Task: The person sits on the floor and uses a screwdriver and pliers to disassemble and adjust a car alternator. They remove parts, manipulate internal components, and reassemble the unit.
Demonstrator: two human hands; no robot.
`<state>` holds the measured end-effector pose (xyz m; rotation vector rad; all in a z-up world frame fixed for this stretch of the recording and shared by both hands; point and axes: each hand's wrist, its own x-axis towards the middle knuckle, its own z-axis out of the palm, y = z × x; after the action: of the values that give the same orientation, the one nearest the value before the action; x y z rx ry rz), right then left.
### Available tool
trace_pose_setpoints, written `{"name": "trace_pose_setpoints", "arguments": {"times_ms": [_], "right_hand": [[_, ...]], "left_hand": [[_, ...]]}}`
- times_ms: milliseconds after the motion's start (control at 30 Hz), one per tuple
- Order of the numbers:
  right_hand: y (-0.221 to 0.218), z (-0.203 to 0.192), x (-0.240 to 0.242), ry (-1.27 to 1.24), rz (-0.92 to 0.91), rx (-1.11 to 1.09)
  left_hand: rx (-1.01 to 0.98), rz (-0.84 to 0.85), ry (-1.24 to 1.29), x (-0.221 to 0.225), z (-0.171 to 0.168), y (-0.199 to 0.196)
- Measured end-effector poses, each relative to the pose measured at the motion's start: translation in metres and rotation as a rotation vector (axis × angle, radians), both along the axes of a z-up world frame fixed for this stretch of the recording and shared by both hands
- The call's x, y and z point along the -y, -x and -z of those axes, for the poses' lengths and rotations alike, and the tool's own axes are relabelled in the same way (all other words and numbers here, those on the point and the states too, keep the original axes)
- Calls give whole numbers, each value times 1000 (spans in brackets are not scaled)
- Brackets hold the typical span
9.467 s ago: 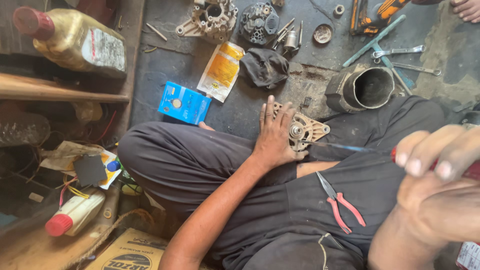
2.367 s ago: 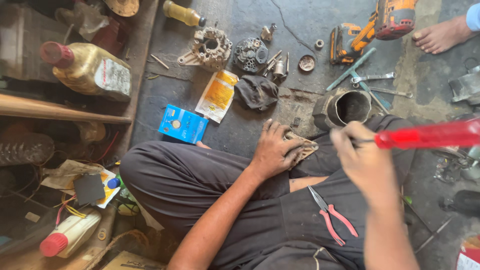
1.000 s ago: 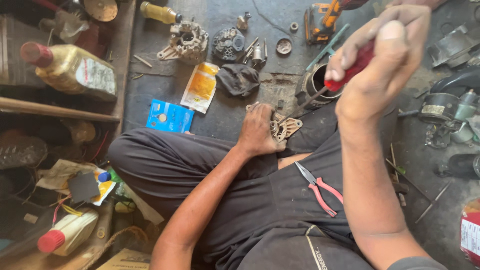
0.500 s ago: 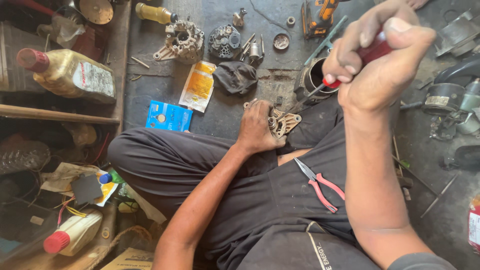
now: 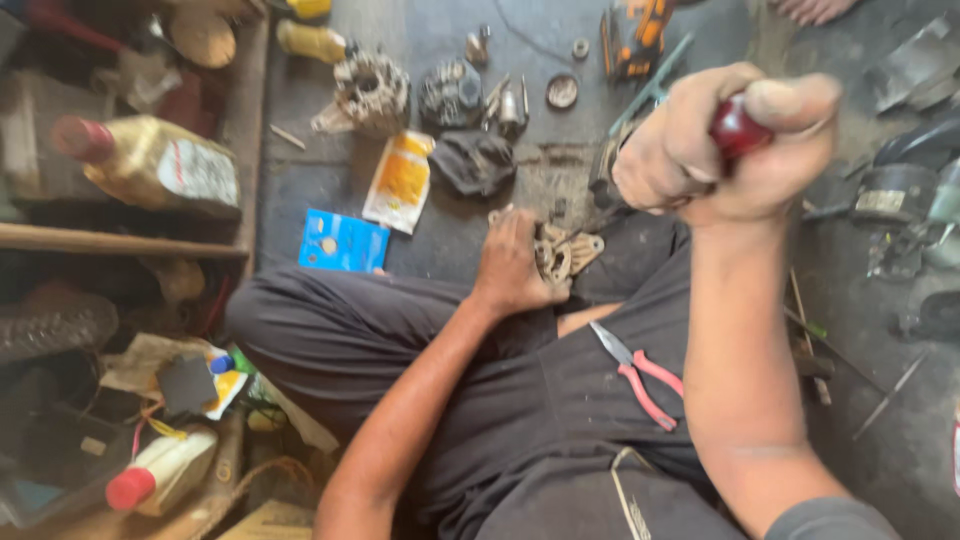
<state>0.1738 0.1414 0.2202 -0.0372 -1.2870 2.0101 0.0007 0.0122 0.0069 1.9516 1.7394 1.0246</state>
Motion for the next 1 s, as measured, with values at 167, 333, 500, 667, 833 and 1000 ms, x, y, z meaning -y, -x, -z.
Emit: {"name": "trace_pose_setpoints", "arguments": {"times_ms": [167,333,500,667,833,1000], "right_hand": [[0,18,14,84,348,59],[-10,34,13,113,311,23],[-1,7,13,104,283,7],[17,-10,15,76,-44,-158],[14,-15,24,-29,508,133],[13,-19,16,50,-331,-418]], "left_hand": [[20,-20,-2,3,-2,0],[-4,-1,-59,6,3,-2],[31,-26,46,3,-3,-1],[21,-15,-34,9,2,0],[22,-19,61,3,-3,1],[-36,-16,37,7,3,-1]]}}
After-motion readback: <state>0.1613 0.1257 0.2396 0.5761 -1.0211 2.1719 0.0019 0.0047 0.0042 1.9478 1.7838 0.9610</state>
